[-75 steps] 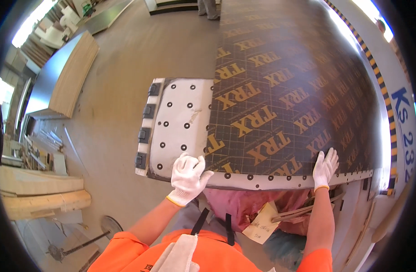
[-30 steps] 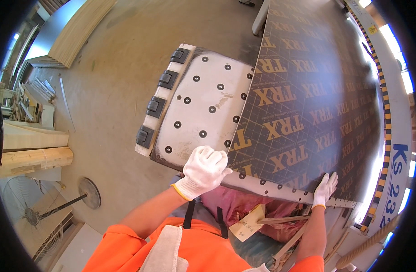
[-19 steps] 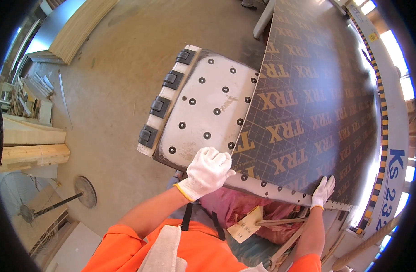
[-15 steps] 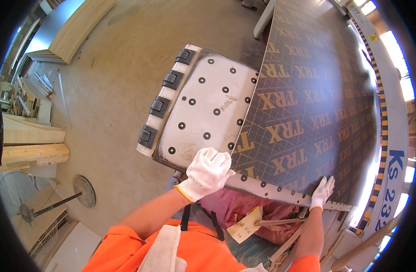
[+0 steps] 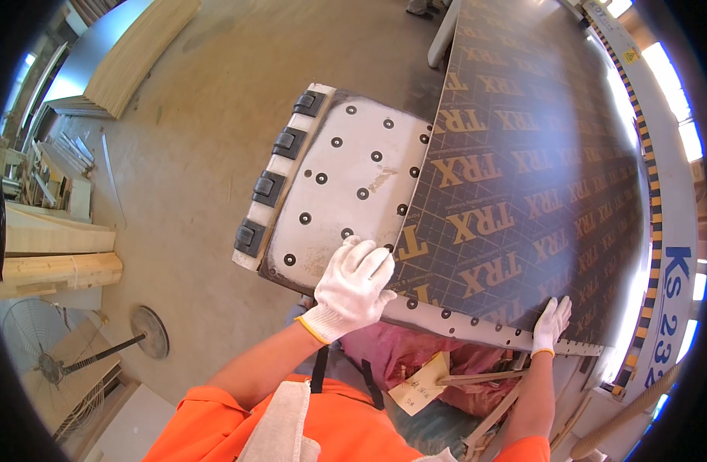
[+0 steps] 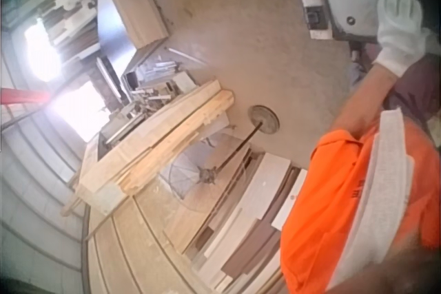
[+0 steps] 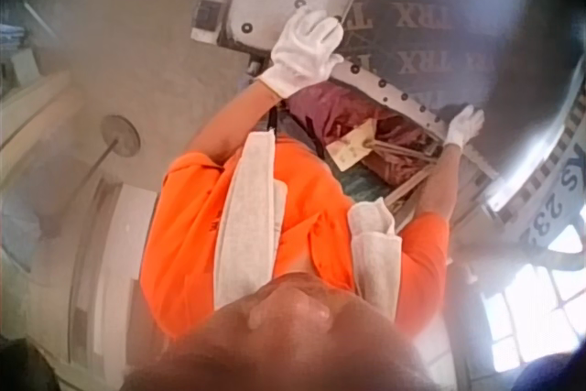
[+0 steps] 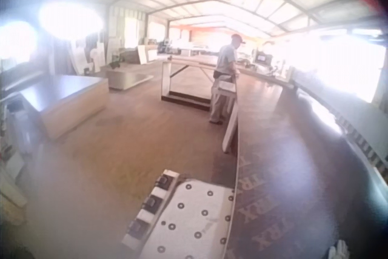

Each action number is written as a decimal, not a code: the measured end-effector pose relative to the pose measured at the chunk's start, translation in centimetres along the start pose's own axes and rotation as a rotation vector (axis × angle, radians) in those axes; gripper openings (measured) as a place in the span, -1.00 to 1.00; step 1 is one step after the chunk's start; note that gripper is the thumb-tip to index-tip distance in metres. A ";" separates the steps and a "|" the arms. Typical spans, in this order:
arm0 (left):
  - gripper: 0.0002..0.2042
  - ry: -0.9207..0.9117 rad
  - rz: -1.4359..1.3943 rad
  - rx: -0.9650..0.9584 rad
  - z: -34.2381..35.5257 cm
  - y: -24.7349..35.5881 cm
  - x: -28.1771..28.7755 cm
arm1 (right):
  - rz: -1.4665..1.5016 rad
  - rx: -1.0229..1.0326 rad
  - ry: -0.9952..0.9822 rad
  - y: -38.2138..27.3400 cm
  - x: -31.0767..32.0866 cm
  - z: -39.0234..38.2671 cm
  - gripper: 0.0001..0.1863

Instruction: The person measures a wooden board using a tape measure. With the assistance of a coworker, the person carries wooden boards across the workshop and loads a large board into an industrial cutting machine.

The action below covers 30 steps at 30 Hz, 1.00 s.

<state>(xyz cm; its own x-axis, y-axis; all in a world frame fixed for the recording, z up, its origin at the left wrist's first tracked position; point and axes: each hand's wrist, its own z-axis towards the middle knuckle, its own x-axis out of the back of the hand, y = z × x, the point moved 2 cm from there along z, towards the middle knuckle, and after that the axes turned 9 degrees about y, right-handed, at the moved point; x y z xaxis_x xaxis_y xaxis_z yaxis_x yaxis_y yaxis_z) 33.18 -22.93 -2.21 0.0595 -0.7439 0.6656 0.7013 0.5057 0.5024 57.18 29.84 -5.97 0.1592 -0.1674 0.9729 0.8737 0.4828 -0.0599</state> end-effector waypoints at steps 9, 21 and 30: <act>-0.41 -0.075 -0.008 -0.055 -0.1 0.0 -0.4 | -0.037 0.064 0.071 -2.6 -0.4 -0.1 -0.23; -0.40 -0.097 0.095 -0.124 0.0 0.7 -0.7 | 0.161 0.039 0.172 -4.6 1.6 -1.9 -0.31; -0.48 -0.123 0.158 -0.204 -0.3 0.1 -1.9 | 0.095 0.165 0.399 -7.4 3.2 -3.1 -0.48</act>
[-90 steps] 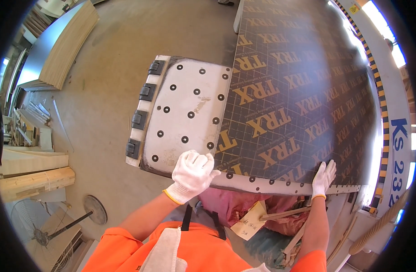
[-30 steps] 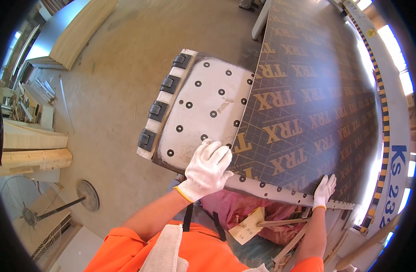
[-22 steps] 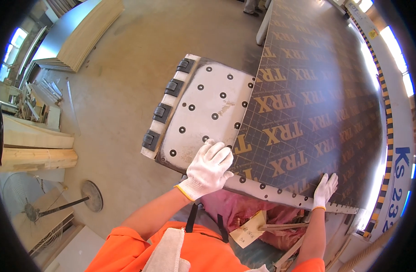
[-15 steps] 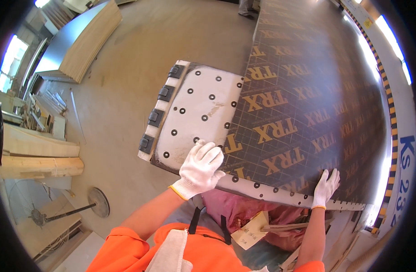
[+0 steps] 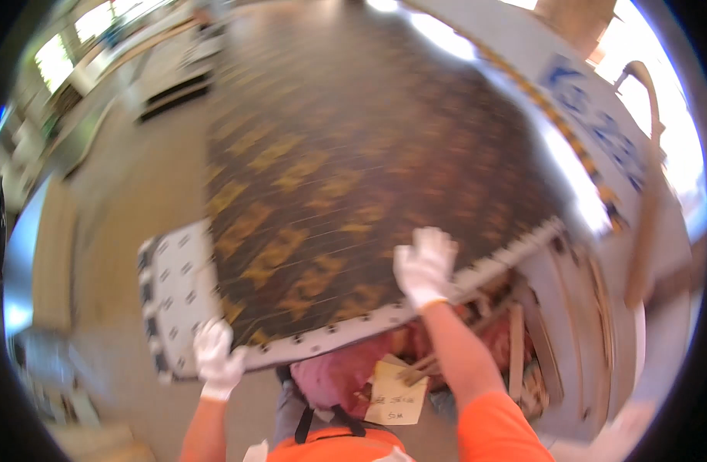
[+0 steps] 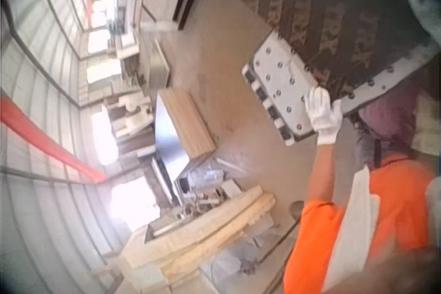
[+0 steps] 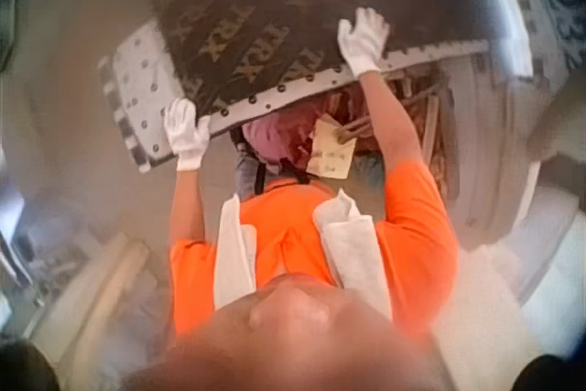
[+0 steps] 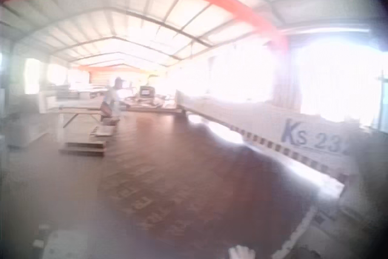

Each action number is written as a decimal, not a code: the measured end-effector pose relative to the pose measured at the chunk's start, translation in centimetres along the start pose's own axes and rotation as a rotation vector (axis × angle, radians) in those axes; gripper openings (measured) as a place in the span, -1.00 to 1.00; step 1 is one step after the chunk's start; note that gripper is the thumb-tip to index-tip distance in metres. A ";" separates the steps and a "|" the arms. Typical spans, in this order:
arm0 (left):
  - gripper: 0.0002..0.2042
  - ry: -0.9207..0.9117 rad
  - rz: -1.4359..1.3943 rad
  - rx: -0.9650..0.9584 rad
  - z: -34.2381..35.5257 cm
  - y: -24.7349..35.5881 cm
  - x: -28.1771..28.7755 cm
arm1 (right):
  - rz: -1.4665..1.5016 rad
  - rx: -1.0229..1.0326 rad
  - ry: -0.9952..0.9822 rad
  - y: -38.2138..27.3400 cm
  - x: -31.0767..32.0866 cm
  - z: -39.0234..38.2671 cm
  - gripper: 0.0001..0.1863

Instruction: The person measures a wooden board using a tape measure. With the assistance of a coworker, the person carries wooden boards across the workshop and loads a large board into an industrial cutting machine.

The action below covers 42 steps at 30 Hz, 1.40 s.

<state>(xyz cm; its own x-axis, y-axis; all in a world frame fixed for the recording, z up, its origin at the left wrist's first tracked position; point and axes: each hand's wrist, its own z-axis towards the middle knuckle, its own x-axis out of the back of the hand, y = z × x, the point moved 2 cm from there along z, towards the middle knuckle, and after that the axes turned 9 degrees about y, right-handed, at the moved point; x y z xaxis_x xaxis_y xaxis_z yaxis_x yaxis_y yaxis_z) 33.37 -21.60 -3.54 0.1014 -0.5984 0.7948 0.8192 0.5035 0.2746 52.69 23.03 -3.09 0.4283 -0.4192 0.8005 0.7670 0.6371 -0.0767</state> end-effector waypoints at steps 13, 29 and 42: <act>-0.42 -0.023 0.035 -0.016 -1.5 0.0 -1.4 | 0.108 -0.229 -0.163 2.0 1.4 0.2 -0.29; -0.48 -0.006 0.135 -0.102 -1.4 -0.4 -1.2 | 0.137 -0.205 -0.061 1.6 2.2 0.7 -0.35; -0.44 0.087 0.017 -0.061 -3.1 -2.2 -1.5 | 0.186 -0.139 -0.042 0.0 1.9 1.2 -0.48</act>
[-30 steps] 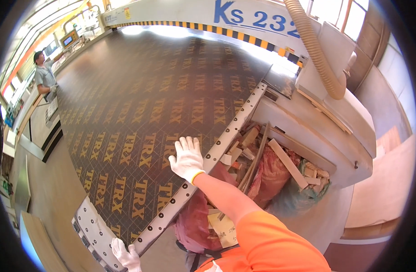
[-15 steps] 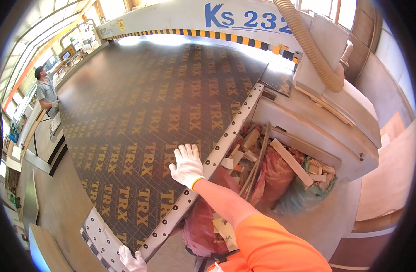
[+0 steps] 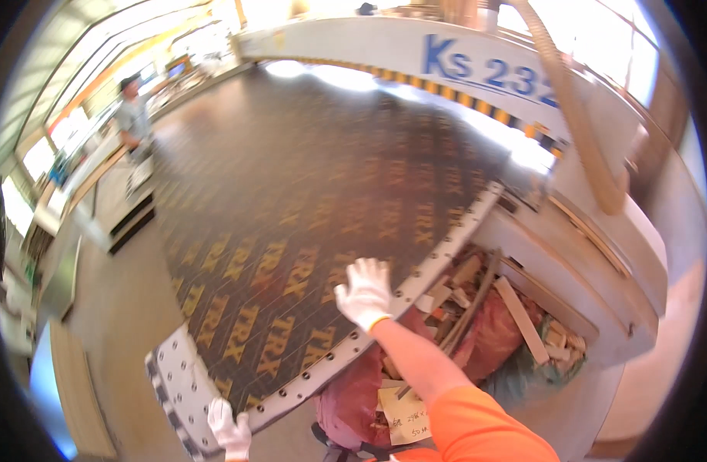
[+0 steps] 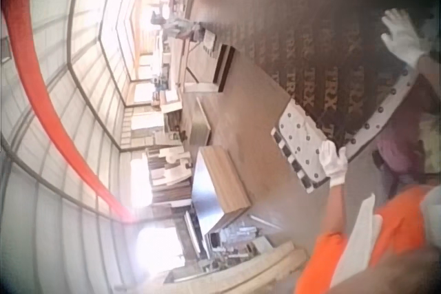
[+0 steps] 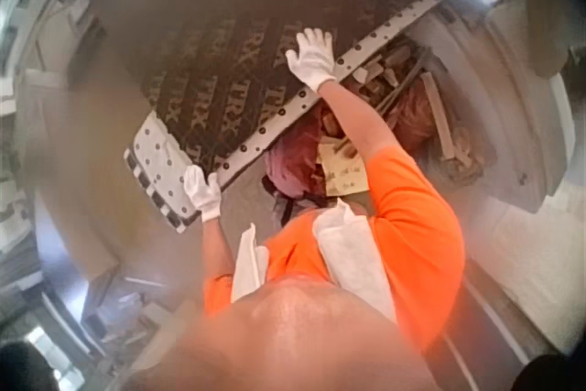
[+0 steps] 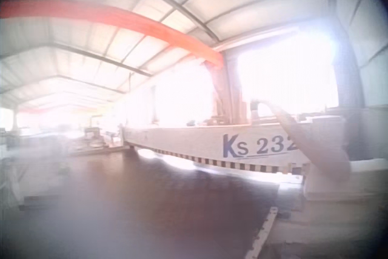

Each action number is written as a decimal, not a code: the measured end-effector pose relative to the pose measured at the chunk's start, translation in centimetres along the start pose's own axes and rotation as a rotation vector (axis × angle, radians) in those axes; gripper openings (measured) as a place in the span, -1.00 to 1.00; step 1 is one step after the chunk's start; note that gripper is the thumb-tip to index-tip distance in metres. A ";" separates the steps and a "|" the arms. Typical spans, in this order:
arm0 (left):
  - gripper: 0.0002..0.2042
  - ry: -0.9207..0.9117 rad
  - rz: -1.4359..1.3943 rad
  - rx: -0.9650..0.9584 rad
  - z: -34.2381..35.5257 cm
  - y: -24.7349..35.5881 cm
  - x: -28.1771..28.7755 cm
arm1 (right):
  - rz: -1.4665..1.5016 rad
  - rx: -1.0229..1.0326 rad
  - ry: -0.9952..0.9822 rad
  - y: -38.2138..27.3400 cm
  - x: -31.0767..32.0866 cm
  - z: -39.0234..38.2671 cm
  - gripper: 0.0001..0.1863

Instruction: The person measures a wooden board using a tape measure. With the assistance of a coworker, the person carries wooden boards across the workshop and loads a large board into an industrial cutting machine.

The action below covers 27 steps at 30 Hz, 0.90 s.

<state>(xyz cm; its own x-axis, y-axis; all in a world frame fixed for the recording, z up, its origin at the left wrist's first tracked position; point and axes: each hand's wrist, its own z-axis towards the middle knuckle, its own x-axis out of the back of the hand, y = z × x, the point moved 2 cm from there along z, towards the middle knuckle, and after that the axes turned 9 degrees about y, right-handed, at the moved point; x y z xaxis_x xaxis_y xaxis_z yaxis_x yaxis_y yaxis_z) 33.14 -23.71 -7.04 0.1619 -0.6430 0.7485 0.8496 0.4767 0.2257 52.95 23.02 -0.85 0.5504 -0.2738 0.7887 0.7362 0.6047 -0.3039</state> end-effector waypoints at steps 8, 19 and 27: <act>-0.42 -0.056 -0.079 0.061 4.2 2.6 1.2 | -0.059 0.079 0.055 2.3 -1.3 -0.1 -0.49; -0.45 -0.002 -0.111 0.157 3.5 1.8 2.6 | -0.125 -0.043 -0.214 4.5 -3.1 0.0 -0.32; -0.39 0.030 -0.115 0.186 3.3 1.7 2.3 | -0.097 -0.061 -0.235 4.2 -3.2 0.2 -0.31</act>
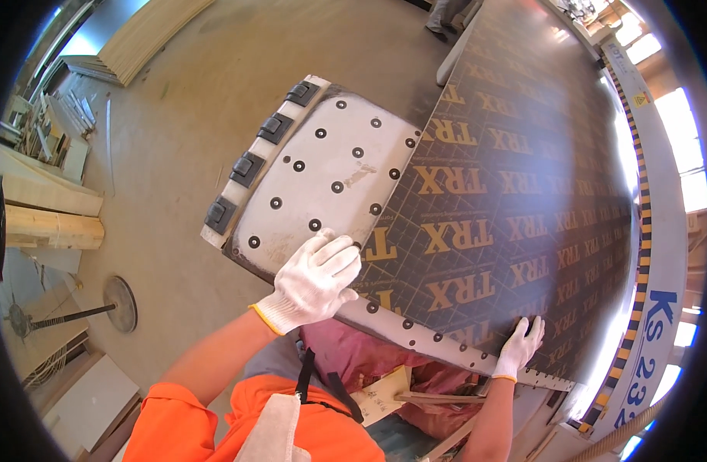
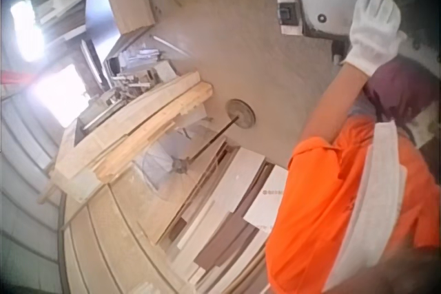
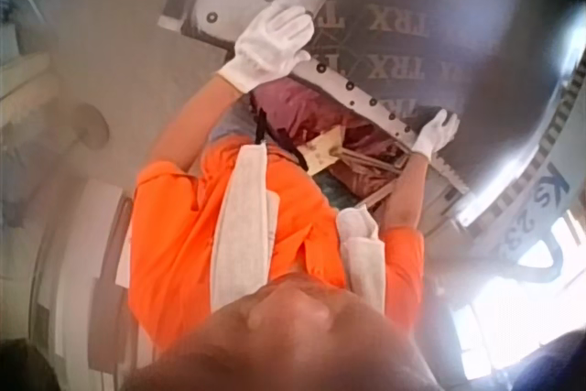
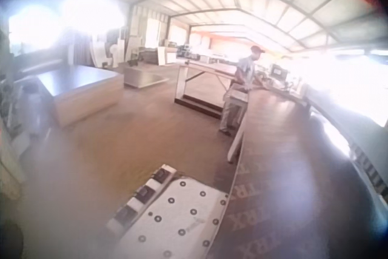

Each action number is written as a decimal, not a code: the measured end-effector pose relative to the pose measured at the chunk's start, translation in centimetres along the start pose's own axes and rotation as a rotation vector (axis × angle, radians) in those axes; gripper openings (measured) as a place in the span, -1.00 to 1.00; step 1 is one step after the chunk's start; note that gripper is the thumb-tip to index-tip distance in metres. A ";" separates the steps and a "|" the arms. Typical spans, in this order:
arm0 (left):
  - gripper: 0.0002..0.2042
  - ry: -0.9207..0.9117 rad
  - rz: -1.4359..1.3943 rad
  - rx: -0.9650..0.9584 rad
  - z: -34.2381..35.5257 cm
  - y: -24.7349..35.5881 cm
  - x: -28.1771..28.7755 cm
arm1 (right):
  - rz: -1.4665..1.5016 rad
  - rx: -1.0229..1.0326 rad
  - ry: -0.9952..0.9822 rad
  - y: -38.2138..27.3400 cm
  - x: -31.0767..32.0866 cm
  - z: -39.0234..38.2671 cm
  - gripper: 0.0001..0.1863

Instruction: The person measures a wooden board using a tape measure. With the assistance of a coworker, the person carries wooden boards across the workshop and loads a large board into an industrial cutting machine.

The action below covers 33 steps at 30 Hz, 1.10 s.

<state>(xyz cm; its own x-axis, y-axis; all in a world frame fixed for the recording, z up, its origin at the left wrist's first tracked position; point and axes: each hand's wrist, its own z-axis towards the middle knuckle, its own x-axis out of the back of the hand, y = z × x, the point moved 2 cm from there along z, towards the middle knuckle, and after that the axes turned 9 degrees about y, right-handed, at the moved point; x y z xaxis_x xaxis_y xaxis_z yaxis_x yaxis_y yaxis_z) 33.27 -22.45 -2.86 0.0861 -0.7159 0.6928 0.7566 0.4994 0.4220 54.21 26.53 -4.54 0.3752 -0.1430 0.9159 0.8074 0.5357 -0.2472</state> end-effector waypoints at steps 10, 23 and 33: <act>-0.38 -0.001 -0.004 0.000 0.0 0.2 0.1 | 0.000 -0.008 -0.001 -0.2 0.2 -0.1 -0.29; -0.41 -0.014 0.002 -0.006 -0.2 0.1 0.0 | -0.015 -0.004 -0.005 -0.1 0.1 -0.1 -0.29; -0.40 -0.012 0.000 0.002 -0.2 0.3 -0.1 | -0.030 -0.001 -0.004 -0.4 0.3 -0.1 -0.30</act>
<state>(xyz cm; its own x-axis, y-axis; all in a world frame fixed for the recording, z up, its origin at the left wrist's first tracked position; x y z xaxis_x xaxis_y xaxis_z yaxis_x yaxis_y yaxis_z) 33.56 -22.36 -2.88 0.0784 -0.7099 0.6999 0.7554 0.5005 0.4230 54.10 26.17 -4.22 0.3491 -0.1558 0.9240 0.8186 0.5306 -0.2198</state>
